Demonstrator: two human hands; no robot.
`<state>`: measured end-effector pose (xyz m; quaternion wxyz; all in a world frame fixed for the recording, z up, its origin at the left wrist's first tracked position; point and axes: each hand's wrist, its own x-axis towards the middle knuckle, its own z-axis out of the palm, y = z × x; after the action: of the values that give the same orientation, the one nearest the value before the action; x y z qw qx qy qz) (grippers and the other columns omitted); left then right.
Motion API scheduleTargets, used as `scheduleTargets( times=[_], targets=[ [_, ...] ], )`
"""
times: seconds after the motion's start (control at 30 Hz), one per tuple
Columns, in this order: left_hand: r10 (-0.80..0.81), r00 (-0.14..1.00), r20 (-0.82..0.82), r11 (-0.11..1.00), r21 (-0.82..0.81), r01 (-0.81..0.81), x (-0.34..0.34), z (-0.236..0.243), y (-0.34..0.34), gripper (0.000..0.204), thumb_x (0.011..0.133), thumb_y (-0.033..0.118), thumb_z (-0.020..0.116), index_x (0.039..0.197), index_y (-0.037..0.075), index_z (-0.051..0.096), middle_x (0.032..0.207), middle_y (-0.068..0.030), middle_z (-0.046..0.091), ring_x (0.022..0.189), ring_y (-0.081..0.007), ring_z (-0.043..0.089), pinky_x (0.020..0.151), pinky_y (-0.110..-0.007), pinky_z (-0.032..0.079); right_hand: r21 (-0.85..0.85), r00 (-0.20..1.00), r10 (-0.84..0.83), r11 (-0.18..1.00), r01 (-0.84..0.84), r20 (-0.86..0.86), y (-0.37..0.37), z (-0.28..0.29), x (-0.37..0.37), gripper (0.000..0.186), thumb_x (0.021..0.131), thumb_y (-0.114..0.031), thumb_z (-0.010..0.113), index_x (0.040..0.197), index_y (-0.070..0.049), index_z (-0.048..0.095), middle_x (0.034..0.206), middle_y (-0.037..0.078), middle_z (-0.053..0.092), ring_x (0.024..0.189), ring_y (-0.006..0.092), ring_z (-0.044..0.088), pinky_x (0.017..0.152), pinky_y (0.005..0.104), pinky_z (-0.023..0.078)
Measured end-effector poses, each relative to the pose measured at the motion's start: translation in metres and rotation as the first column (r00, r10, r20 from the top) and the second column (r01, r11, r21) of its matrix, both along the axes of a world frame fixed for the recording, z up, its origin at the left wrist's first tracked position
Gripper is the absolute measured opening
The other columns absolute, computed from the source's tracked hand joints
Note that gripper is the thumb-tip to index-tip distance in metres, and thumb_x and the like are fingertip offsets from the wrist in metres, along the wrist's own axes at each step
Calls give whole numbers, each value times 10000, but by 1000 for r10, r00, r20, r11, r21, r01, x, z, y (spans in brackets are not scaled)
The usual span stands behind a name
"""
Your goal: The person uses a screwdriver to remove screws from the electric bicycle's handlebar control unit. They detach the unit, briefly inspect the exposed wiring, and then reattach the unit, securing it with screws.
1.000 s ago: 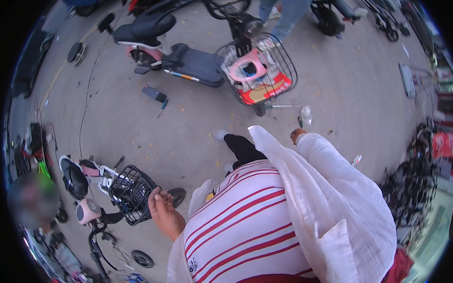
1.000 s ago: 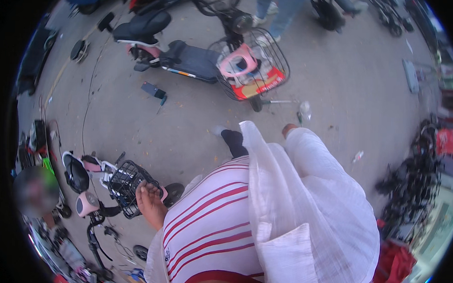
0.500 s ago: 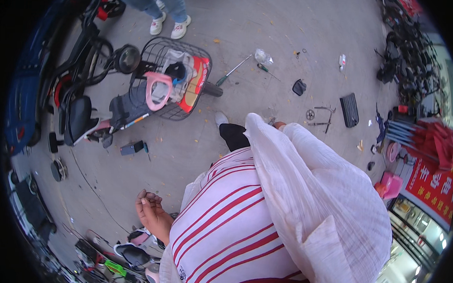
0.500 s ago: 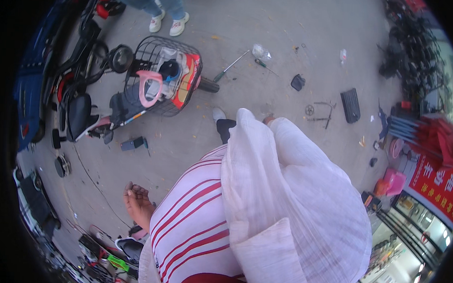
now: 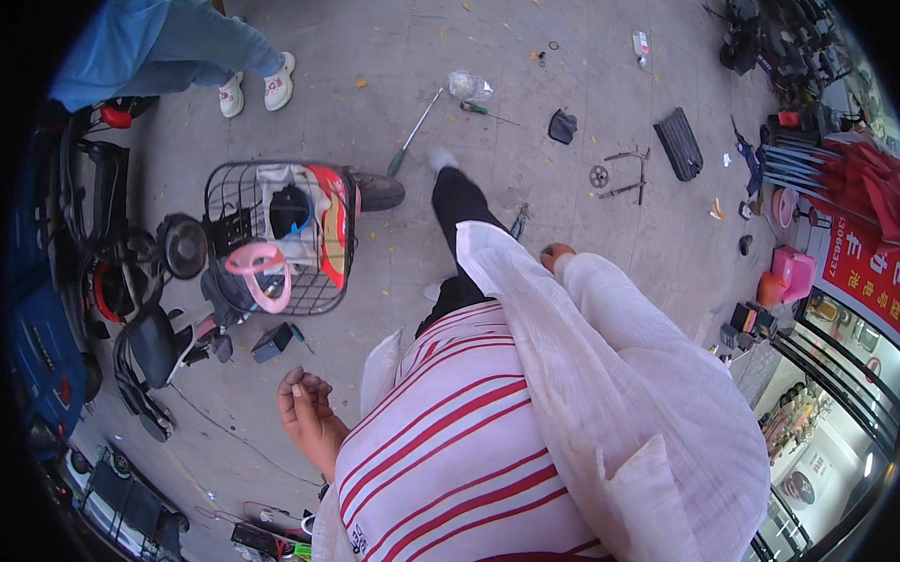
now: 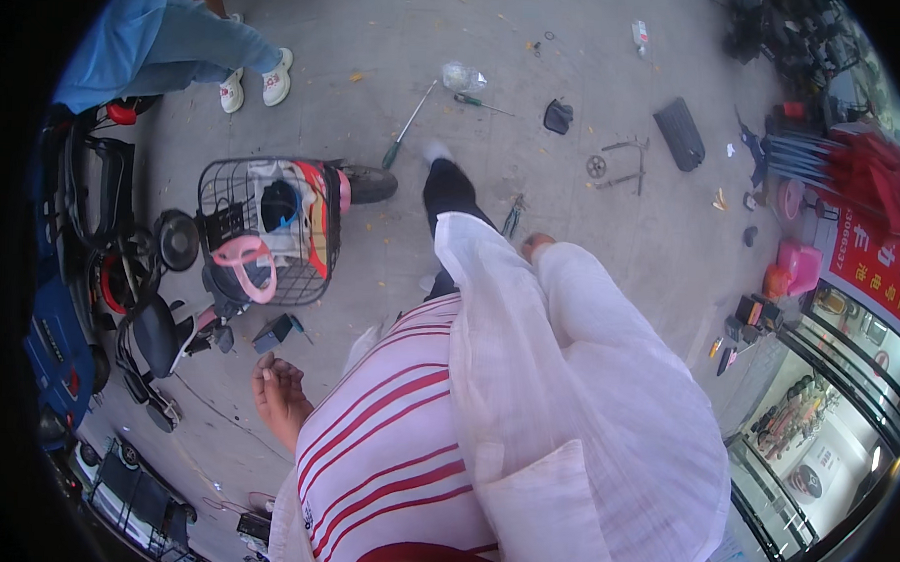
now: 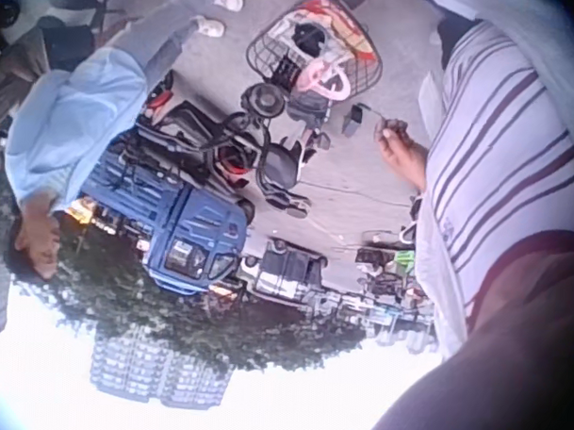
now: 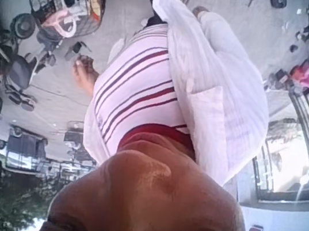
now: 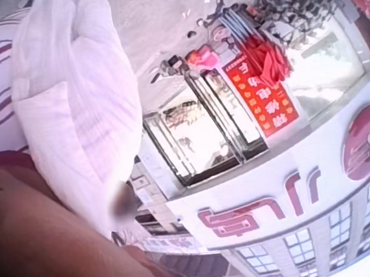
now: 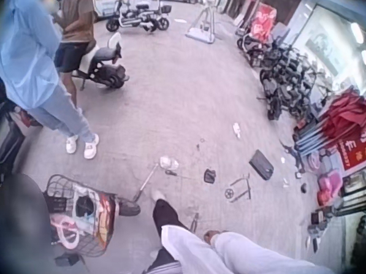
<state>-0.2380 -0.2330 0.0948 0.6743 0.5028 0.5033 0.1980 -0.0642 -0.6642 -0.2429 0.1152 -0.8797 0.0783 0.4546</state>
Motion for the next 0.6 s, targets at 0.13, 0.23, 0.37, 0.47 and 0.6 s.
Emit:
scheduleTargets(
  times=[0.13,0.23,0.37,0.47,0.6],
  targets=[
    [116,986,-123,992,58,-109,78,0,16,210,994,156,573,1123,-6,610,896,-67,619,810,-133,573,760,-269,480,-85,949,235,963,-257,-210,-73,-53,35,326,845,-257,601,1084,-71,720,1129,199,695,1031,355,670,920,433,528],
    [126,990,-60,987,106,-119,159,-23,35,163,992,123,559,1063,-10,622,883,-70,618,795,-136,564,749,-268,471,-39,863,-429,899,436,-267,-1,-21,126,314,960,-248,551,1177,-42,647,953,122,716,787,265,703,712,426,577],
    [232,973,5,972,48,-232,251,-20,20,139,978,77,562,1064,-17,619,859,-66,614,789,-133,557,755,-268,451,198,834,-481,820,537,-268,40,-10,279,293,978,-265,573,1194,-70,606,914,89,704,760,214,686,592,377,547],
    [347,937,-34,932,122,-341,271,-13,20,148,979,87,558,1060,-23,616,844,-71,606,770,-134,546,739,-269,442,230,865,-427,843,486,-263,81,-1,371,304,974,-273,578,1215,-88,597,922,77,700,764,200,683,589,364,544],
    [574,818,-35,814,135,-566,271,7,14,146,981,87,577,1069,-15,634,819,-38,607,759,-106,540,736,-247,433,324,952,-160,914,243,-262,135,-15,440,308,973,-249,584,1213,-59,619,970,100,707,790,217,681,626,370,561]
  ],
)
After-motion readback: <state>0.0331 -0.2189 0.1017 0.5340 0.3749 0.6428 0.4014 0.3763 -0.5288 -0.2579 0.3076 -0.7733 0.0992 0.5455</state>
